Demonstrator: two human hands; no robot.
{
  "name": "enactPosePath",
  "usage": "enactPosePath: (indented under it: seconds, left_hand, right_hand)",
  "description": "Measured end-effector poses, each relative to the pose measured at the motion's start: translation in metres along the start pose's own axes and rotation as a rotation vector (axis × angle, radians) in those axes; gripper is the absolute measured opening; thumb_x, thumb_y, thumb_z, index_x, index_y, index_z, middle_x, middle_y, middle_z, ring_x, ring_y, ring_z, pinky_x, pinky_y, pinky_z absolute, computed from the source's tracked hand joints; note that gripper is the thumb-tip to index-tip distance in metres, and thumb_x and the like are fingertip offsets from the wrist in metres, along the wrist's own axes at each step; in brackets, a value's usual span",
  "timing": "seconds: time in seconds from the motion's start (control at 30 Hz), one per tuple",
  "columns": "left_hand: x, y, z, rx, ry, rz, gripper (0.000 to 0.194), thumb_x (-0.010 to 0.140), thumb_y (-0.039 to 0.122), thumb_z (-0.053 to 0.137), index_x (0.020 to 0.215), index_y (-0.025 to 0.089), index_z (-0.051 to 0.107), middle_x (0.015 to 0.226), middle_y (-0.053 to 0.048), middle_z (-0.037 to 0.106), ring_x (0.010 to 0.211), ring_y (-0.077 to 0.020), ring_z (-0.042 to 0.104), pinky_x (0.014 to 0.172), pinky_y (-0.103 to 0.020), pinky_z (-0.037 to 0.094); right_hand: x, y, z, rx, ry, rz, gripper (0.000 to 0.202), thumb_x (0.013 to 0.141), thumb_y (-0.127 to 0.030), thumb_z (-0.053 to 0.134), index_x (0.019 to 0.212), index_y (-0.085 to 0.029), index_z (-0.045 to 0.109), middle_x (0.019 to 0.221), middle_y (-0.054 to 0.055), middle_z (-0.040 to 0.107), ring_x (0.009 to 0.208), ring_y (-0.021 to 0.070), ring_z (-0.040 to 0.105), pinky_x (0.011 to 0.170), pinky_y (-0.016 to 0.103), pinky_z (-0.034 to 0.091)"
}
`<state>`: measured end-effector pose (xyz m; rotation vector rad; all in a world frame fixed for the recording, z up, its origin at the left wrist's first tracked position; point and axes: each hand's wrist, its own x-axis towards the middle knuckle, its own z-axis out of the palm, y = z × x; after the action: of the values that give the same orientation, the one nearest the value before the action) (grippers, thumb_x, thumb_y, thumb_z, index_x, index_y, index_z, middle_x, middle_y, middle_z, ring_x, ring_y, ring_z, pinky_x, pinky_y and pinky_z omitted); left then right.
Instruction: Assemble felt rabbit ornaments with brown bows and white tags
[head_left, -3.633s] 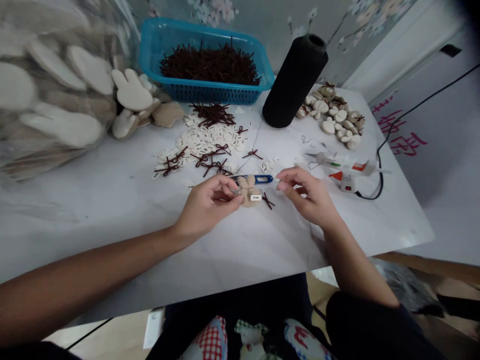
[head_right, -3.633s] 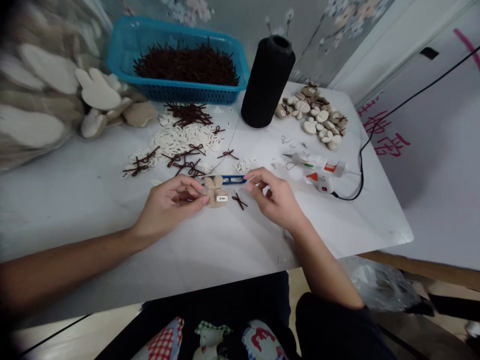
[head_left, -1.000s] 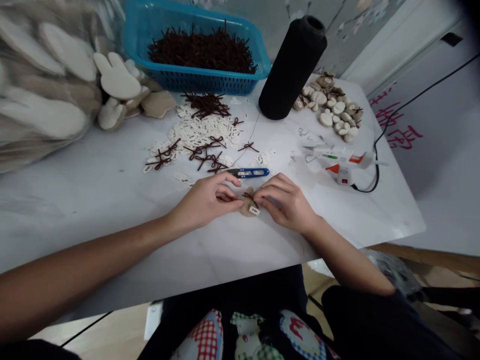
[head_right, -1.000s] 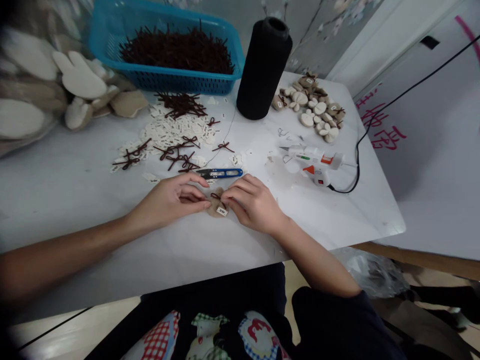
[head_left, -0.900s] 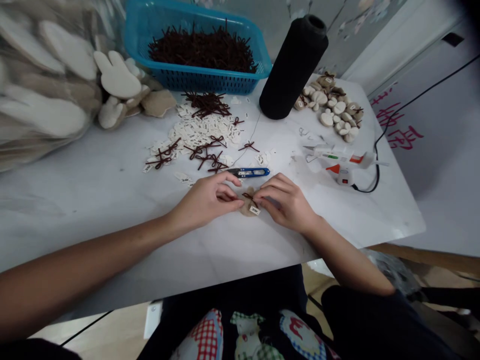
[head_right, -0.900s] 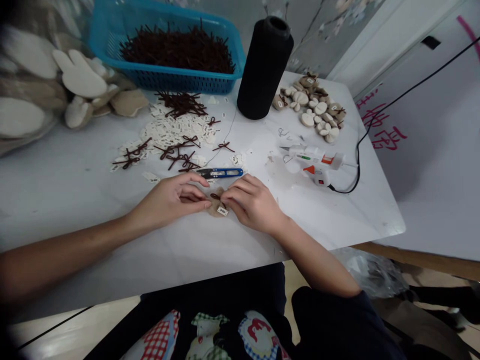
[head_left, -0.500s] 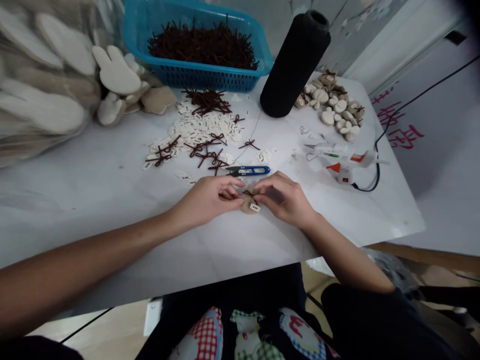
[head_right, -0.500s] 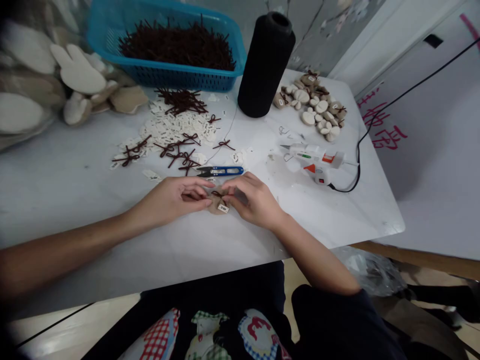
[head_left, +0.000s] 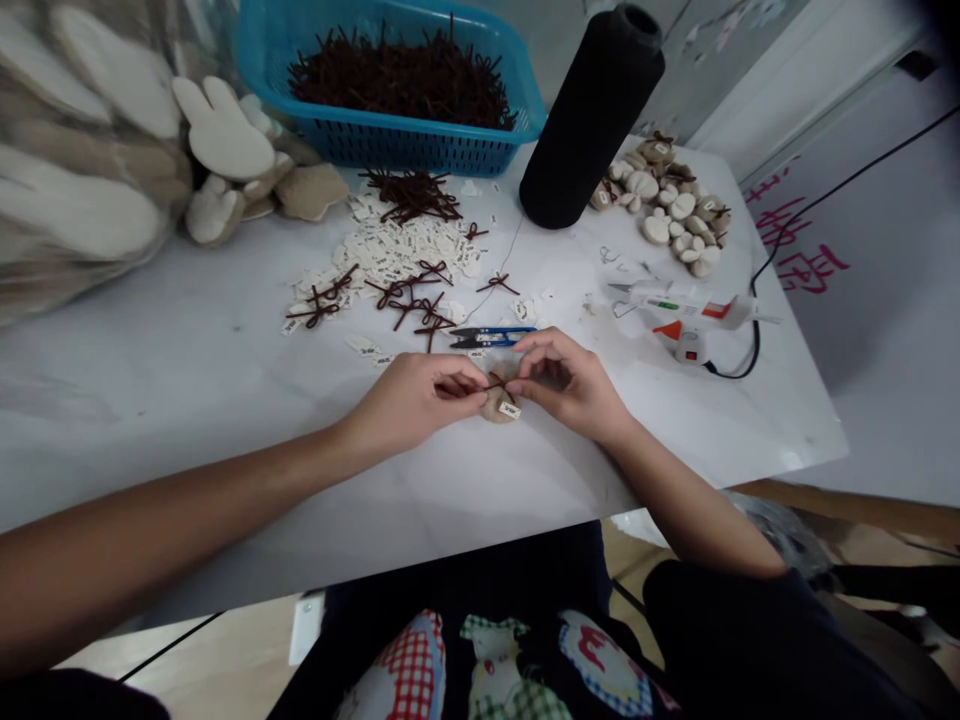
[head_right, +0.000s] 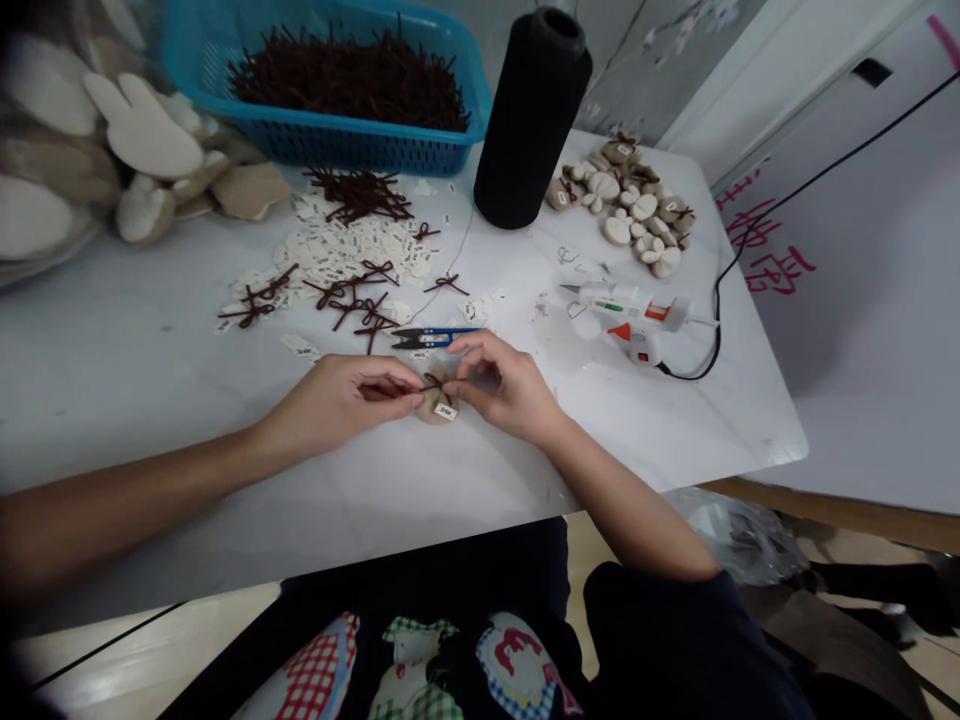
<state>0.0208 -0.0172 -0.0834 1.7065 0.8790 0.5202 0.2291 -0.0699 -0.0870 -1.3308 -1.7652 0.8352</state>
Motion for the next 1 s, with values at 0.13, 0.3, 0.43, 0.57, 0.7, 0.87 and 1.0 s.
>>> enactPosePath:
  seconds: [0.13, 0.3, 0.43, 0.57, 0.7, 0.87, 1.0]
  left_hand:
    - [0.0, 0.001, 0.001, 0.013, 0.014, -0.004, 0.013, 0.074, 0.031, 0.067, 0.08, 0.019, 0.07, 0.075, 0.0, 0.072, 0.07, -0.0142, 0.067, 0.062, -0.021, 0.053]
    - [-0.001, 0.003, 0.002, 0.027, 0.015, -0.015, 0.016, 0.075, 0.033, 0.067, 0.082, 0.02, 0.071, 0.076, 0.0, 0.072, 0.07, -0.014, 0.067, 0.062, -0.02, 0.052]
    - [-0.001, 0.004, 0.003, 0.072, 0.029, -0.017, 0.018, 0.076, 0.035, 0.066, 0.085, 0.021, 0.072, 0.075, 0.001, 0.072, 0.069, -0.0139, 0.066, 0.06, -0.02, 0.05]
    - [0.002, 0.006, 0.002, 0.173, 0.059, 0.002, 0.015, 0.077, 0.031, 0.063, 0.086, 0.023, 0.073, 0.077, 0.001, 0.072, 0.065, -0.0129, 0.063, 0.055, -0.02, 0.046]
    - [0.004, 0.006, 0.002, 0.246, 0.062, 0.038, 0.012, 0.078, 0.028, 0.063, 0.082, 0.023, 0.073, 0.076, 0.002, 0.071, 0.064, -0.0129, 0.062, 0.056, -0.02, 0.045]
    - [0.001, 0.004, 0.005, 0.486, 0.103, 0.162, 0.011, 0.081, 0.027, 0.06, 0.076, 0.024, 0.069, 0.073, 0.004, 0.07, 0.062, -0.0123, 0.062, 0.056, -0.022, 0.043]
    - [-0.006, -0.001, 0.005, 0.68, 0.079, 0.364, 0.016, 0.088, 0.026, 0.052, 0.086, 0.023, 0.067, 0.09, -0.001, 0.072, 0.079, -0.0169, 0.066, 0.062, -0.024, 0.045]
  right_hand:
    - [0.003, -0.001, -0.001, 0.081, 0.007, 0.053, 0.037, 0.08, -0.029, 0.069, 0.11, -0.021, 0.051, 0.076, -0.002, 0.06, 0.065, 0.0119, 0.052, 0.064, 0.027, 0.042]
    - [0.005, -0.002, -0.001, 0.145, 0.019, 0.08, 0.039, 0.079, -0.028, 0.071, 0.111, -0.02, 0.051, 0.074, -0.003, 0.059, 0.062, 0.0105, 0.049, 0.064, 0.027, 0.041]
    - [0.005, 0.0, -0.001, 0.126, 0.019, 0.091, 0.038, 0.078, -0.031, 0.071, 0.11, -0.02, 0.053, 0.074, -0.003, 0.059, 0.062, 0.0107, 0.049, 0.063, 0.027, 0.042]
    - [0.005, 0.003, -0.001, 0.128, 0.009, 0.106, 0.038, 0.078, -0.03, 0.071, 0.111, -0.021, 0.053, 0.073, -0.003, 0.059, 0.063, 0.0112, 0.05, 0.062, 0.026, 0.042]
    - [0.006, 0.004, 0.001, 0.119, 0.016, 0.12, 0.038, 0.078, -0.03, 0.07, 0.111, -0.022, 0.053, 0.073, -0.003, 0.059, 0.062, 0.011, 0.049, 0.061, 0.026, 0.041]
    - [0.007, 0.003, 0.002, 0.099, 0.033, 0.125, 0.036, 0.077, -0.029, 0.071, 0.108, -0.021, 0.053, 0.072, -0.004, 0.059, 0.061, 0.011, 0.049, 0.061, 0.026, 0.041]
    - [0.006, 0.003, 0.002, 0.102, 0.022, 0.114, 0.037, 0.078, -0.026, 0.071, 0.109, -0.022, 0.053, 0.074, -0.004, 0.06, 0.065, 0.0117, 0.05, 0.066, 0.027, 0.041]
